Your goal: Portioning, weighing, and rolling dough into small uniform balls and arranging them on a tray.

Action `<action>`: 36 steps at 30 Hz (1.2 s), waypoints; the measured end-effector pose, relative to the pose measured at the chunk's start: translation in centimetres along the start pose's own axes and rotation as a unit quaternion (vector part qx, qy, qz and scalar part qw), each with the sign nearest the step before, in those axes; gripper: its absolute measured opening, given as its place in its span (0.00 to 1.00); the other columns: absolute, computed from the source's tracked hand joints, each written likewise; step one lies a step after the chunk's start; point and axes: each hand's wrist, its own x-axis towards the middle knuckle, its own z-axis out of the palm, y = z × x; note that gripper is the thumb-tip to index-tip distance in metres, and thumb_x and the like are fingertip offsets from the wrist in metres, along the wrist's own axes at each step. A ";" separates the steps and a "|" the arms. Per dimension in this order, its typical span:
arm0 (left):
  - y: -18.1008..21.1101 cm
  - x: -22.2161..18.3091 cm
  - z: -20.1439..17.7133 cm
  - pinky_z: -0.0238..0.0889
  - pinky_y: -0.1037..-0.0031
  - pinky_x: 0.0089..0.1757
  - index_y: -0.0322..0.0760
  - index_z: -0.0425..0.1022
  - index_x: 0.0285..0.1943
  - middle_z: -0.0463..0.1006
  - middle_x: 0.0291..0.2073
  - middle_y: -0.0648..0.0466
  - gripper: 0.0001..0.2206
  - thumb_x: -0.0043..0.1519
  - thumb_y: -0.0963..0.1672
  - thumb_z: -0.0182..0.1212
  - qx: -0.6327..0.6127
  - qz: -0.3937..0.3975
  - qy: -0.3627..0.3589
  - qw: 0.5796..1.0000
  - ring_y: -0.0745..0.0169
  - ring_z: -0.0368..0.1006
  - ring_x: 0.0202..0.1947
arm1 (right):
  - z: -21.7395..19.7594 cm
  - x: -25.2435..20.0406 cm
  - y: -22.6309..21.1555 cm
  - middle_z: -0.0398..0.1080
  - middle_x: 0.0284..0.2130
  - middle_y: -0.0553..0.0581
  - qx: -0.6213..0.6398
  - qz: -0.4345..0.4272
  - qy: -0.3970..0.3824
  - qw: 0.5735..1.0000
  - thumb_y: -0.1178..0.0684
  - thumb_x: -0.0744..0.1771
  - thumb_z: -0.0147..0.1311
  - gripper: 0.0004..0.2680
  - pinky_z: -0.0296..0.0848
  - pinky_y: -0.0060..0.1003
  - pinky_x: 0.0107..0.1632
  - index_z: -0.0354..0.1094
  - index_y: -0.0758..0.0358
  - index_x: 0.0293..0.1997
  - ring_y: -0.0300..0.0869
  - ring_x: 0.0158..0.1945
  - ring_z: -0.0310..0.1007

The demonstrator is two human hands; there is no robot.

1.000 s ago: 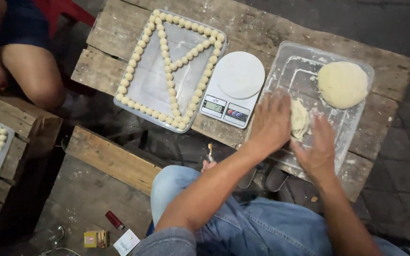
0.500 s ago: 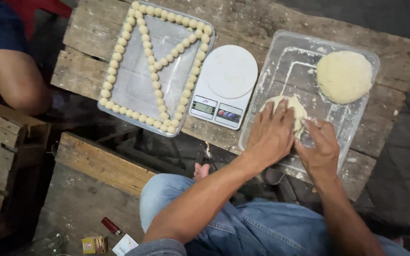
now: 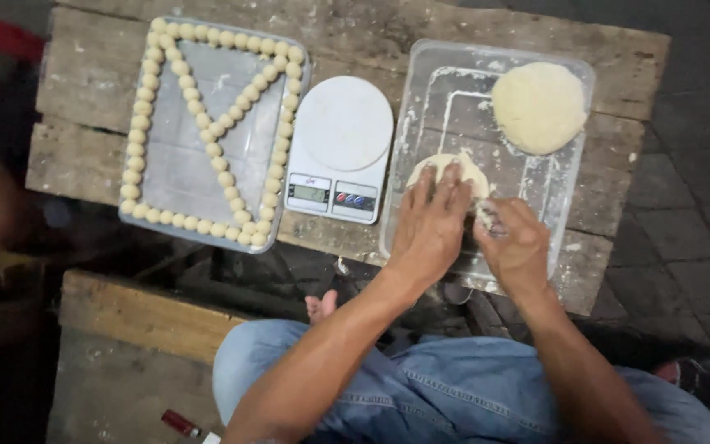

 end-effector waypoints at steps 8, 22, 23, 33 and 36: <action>-0.5 -0.9 1.2 0.67 0.46 0.55 0.40 0.75 0.61 0.69 0.65 0.42 0.15 0.65 0.41 0.56 0.009 -0.006 -0.040 0.999 0.27 0.63 0.67 | -2.5 1.8 -4.4 0.68 0.45 0.71 0.090 0.184 -0.007 0.979 0.62 0.59 0.71 0.20 0.79 0.46 0.40 0.72 0.74 0.55 0.60 0.41 0.77; -0.8 -0.8 0.7 0.67 0.44 0.57 0.53 0.77 0.62 0.67 0.69 0.49 0.15 0.67 0.45 0.55 0.007 0.012 -0.109 0.994 0.27 0.59 0.70 | 1.0 -0.8 2.3 0.74 0.30 0.62 0.122 0.273 -0.001 0.954 0.56 0.62 0.69 0.12 0.76 0.37 0.39 0.77 0.63 0.48 0.43 0.33 0.74; -0.8 -0.7 0.5 0.66 0.43 0.57 0.55 0.78 0.61 0.68 0.69 0.50 0.14 0.67 0.46 0.55 0.008 0.014 -0.120 0.993 0.27 0.58 0.70 | 1.1 -1.1 3.4 0.72 0.26 0.55 0.181 0.321 -0.011 0.930 0.54 0.62 0.69 0.12 0.75 0.34 0.38 0.77 0.61 0.48 0.34 0.30 0.70; -1.8 -0.3 0.1 0.65 0.45 0.58 0.63 0.75 0.64 0.67 0.70 0.54 0.19 0.65 0.44 0.56 0.063 0.040 -0.147 0.986 0.31 0.58 0.71 | -2.6 1.3 -0.3 0.75 0.29 0.56 0.401 0.416 0.031 0.816 0.64 0.61 0.66 0.10 0.83 0.33 0.33 0.71 0.70 0.44 0.40 0.27 0.80; -1.8 -0.1 0.0 0.64 0.44 0.58 0.62 0.74 0.66 0.67 0.71 0.54 0.20 0.65 0.44 0.56 0.057 0.037 -0.153 0.986 0.31 0.57 0.71 | -3.1 0.7 0.8 0.75 0.31 0.55 0.413 0.416 0.027 0.810 0.63 0.61 0.67 0.11 0.82 0.32 0.34 0.72 0.67 0.45 0.39 0.29 0.80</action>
